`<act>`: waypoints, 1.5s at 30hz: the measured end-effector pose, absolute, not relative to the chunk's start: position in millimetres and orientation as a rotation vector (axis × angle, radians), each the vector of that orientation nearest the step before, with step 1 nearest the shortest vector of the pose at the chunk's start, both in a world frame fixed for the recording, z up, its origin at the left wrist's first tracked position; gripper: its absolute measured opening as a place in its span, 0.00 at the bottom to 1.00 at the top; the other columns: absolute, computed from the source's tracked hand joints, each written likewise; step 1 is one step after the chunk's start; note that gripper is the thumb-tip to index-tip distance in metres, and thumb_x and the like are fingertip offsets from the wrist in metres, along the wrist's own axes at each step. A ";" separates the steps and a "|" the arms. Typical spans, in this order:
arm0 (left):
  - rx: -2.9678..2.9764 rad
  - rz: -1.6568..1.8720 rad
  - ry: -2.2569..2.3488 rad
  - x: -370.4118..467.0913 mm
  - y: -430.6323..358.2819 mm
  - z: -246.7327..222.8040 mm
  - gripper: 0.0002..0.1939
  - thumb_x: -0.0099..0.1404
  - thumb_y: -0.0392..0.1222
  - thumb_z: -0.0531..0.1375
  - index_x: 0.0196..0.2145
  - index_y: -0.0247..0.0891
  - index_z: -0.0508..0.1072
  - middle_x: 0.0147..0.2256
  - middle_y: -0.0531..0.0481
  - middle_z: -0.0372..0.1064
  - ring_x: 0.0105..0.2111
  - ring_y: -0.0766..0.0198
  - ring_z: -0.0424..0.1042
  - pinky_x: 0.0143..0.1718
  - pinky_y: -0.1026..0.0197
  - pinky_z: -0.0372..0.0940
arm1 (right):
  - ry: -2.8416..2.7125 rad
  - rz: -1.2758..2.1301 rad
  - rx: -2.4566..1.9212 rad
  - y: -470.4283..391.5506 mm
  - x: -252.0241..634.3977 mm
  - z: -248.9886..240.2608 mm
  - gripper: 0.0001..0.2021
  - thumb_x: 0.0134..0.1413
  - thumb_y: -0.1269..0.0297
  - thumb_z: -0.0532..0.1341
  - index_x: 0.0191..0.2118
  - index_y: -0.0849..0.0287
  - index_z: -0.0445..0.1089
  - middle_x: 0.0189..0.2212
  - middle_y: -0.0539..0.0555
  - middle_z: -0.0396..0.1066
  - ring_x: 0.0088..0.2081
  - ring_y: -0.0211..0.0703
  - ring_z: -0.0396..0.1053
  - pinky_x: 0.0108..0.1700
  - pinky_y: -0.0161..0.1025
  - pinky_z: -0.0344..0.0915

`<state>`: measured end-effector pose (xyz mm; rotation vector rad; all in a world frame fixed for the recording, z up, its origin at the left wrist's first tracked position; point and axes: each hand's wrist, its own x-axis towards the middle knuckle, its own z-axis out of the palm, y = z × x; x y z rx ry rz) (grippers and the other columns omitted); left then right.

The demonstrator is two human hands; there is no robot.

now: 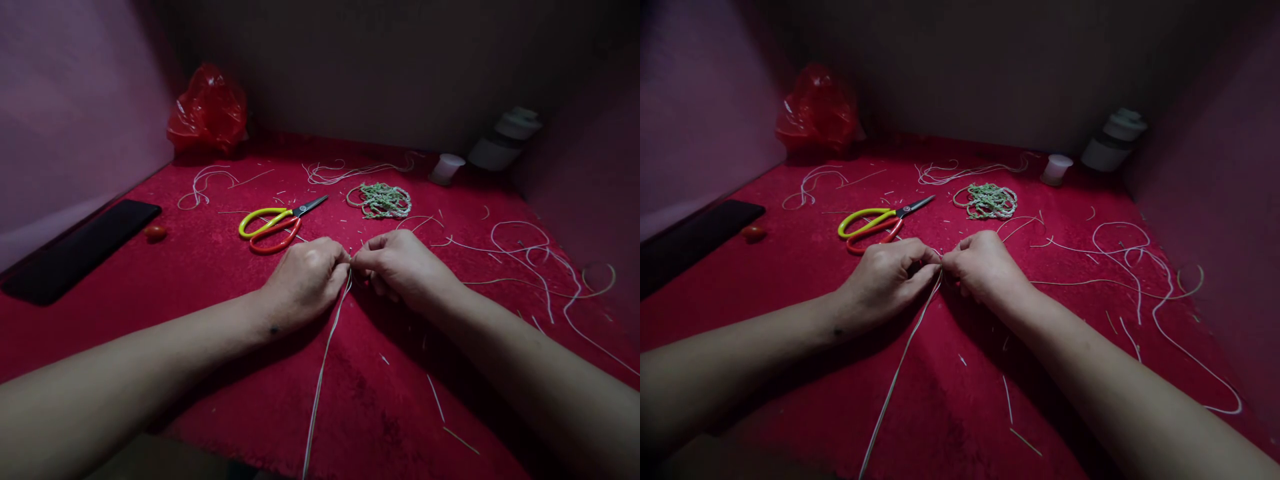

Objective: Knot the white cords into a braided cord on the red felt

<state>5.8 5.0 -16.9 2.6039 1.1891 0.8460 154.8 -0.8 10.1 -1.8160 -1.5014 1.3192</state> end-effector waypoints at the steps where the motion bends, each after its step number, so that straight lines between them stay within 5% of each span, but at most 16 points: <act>1: 2.614 0.852 1.184 5.8 5.0 -17.5 0.05 0.56 0.30 0.56 0.25 0.33 0.70 0.22 0.52 0.68 0.22 0.70 0.65 0.24 0.67 0.59 | -1.502 1.315 -1.820 -0.9 154.5 10.3 0.09 0.42 0.69 0.58 0.16 0.61 0.61 0.07 0.45 0.56 0.08 0.28 0.48 0.10 0.29 0.43; 34: 2.643 0.885 1.136 5.9 6.7 -26.4 0.05 0.56 0.31 0.54 0.24 0.32 0.67 0.22 0.52 0.64 0.22 0.70 0.63 0.25 0.66 0.58 | -1.521 1.307 -1.796 0.2 151.8 13.5 0.12 0.46 0.68 0.58 0.17 0.61 0.59 0.05 0.43 0.52 0.08 0.27 0.47 0.12 0.29 0.42; 45: 2.373 0.792 1.321 5.9 7.3 -16.4 0.05 0.55 0.32 0.56 0.26 0.33 0.72 0.24 0.50 0.70 0.24 0.69 0.66 0.26 0.66 0.59 | -1.532 1.329 -1.717 3.4 158.7 6.5 0.10 0.42 0.72 0.58 0.16 0.62 0.60 0.07 0.43 0.51 0.09 0.27 0.47 0.13 0.30 0.41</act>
